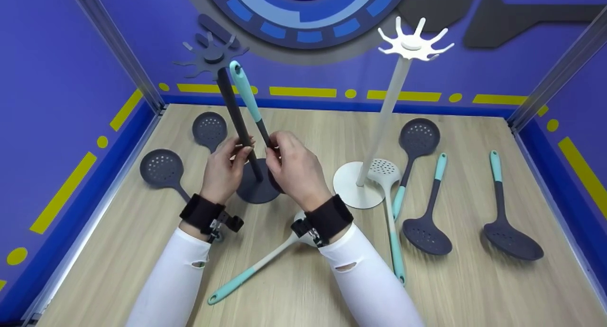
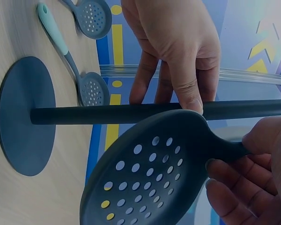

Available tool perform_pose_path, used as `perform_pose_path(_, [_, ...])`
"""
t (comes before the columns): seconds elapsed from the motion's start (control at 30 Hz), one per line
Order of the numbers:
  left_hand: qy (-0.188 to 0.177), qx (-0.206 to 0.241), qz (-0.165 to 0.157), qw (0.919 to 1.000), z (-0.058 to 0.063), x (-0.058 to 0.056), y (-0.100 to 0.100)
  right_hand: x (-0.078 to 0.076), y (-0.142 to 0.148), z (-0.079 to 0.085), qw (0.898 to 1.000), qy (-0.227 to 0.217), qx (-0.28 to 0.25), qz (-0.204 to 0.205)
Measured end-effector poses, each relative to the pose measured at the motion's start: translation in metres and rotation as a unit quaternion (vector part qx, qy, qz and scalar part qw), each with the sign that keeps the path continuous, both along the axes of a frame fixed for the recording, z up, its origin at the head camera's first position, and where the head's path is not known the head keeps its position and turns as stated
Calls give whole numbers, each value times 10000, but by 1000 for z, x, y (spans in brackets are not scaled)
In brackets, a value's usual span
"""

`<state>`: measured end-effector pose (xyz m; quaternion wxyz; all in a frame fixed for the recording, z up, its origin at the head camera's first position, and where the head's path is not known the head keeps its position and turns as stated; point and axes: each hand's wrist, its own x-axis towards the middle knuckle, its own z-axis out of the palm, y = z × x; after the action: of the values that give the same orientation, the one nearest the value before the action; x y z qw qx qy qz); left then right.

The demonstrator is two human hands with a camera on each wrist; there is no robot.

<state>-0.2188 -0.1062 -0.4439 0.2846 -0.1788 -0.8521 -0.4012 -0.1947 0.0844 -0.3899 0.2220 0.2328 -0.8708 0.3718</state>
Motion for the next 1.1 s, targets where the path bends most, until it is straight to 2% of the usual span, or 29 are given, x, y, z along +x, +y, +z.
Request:
perform_pose_path(0.53, [0, 82, -71, 9999, 1, 0, 1, -4, -6, -6, 10000, 5, 23, 18])
perform_pose_path(1.1, [-17, 61, 3, 10000, 1, -1, 0, -3, -9, -8, 9999, -82, 44, 77])
